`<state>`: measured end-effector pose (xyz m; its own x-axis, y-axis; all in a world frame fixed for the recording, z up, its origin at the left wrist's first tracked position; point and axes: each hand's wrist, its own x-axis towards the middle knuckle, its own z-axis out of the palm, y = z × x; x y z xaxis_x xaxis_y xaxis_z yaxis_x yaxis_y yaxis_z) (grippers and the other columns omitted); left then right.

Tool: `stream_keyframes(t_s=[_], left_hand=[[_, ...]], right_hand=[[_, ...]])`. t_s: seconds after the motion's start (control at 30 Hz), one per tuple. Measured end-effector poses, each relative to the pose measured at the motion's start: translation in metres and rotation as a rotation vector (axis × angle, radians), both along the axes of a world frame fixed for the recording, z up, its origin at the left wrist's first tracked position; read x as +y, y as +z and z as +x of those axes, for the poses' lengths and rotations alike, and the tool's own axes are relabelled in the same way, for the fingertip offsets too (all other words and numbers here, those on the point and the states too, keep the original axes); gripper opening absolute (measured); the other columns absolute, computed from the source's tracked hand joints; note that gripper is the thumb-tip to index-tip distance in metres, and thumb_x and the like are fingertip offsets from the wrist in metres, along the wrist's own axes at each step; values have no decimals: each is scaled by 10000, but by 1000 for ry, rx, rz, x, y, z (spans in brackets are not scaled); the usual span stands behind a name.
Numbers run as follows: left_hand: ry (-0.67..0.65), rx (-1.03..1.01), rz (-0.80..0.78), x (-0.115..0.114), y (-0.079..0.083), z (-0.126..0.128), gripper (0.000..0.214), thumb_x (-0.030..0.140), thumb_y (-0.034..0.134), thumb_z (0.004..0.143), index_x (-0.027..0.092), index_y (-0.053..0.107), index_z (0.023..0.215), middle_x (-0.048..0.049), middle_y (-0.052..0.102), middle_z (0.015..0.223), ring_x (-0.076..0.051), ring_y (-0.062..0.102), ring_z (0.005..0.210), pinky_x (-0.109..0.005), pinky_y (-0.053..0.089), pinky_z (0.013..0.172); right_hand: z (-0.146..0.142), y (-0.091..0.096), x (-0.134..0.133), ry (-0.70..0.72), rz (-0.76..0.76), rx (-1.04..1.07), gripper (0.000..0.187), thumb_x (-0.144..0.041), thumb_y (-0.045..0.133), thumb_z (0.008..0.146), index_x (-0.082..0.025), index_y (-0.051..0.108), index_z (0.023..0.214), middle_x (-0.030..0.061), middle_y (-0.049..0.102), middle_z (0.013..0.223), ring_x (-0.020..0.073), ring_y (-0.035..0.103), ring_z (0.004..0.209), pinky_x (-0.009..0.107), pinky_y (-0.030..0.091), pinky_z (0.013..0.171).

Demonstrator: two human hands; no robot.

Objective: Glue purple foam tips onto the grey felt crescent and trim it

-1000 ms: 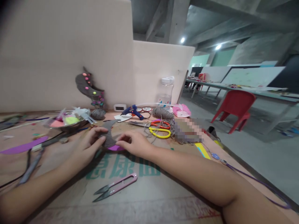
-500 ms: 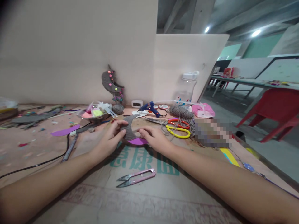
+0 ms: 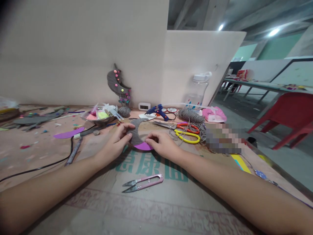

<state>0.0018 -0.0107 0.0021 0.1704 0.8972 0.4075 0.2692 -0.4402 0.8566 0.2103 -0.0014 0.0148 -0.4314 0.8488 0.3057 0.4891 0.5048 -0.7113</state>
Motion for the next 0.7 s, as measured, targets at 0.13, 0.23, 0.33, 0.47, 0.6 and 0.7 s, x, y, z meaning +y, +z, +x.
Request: stream_keyframes(t_s=[0.13, 0.23, 0.33, 0.47, 0.6, 0.7], left_hand=[[-41, -26, -34, -3, 1, 1, 239, 252, 447, 904, 194, 484, 1133, -63, 549, 1156, -183, 532, 1046, -314, 427, 886], [-74, -41, -54, -3, 1, 2, 237, 243, 450, 904, 191, 483, 1133, -59, 549, 1129, -179, 529, 1025, -305, 424, 866], [-95, -44, -60, -2, 1, 2, 231, 234, 453, 903, 194, 491, 1127, -45, 542, 1083, -166, 522, 984, -285, 420, 833], [-121, -81, -95, -2, 3, 3, 212, 230, 464, 894, 199, 497, 1101, -28, 540, 1032, -151, 521, 919, -261, 426, 768], [-134, -128, -130, -2, 3, 3, 213, 245, 485, 883, 208, 501, 1092, -18, 538, 1005, -148, 521, 897, -250, 427, 739], [-133, -157, -147, -3, 4, 4, 227, 250, 503, 869, 205, 502, 1091, -15, 537, 975, -146, 524, 870, -251, 431, 731]], right_hand=[[0, 0, 1, -9, -8, 7, 186, -297, 550, 859, -165, 642, 767, -2, 634, 696, 124, 539, 638, 237, 400, 610], [0, 1, 0, -19, -13, 5, 177, -287, 554, 857, -167, 636, 756, -4, 631, 691, 122, 543, 637, 234, 403, 613], [-1, 2, -1, -24, -7, 10, 159, -271, 558, 853, -169, 633, 757, -2, 638, 700, 124, 558, 655, 233, 415, 627], [-1, 4, -4, -8, -37, 54, 178, -289, 550, 868, -170, 613, 752, -9, 620, 664, 111, 537, 597, 226, 408, 578], [0, 3, -5, 9, -47, 113, 179, -301, 535, 886, -174, 596, 776, -13, 624, 663, 104, 533, 575, 218, 404, 551], [0, 0, -3, 4, -23, 73, 175, -287, 540, 882, -170, 605, 770, -9, 628, 674, 109, 540, 596, 225, 410, 576]])
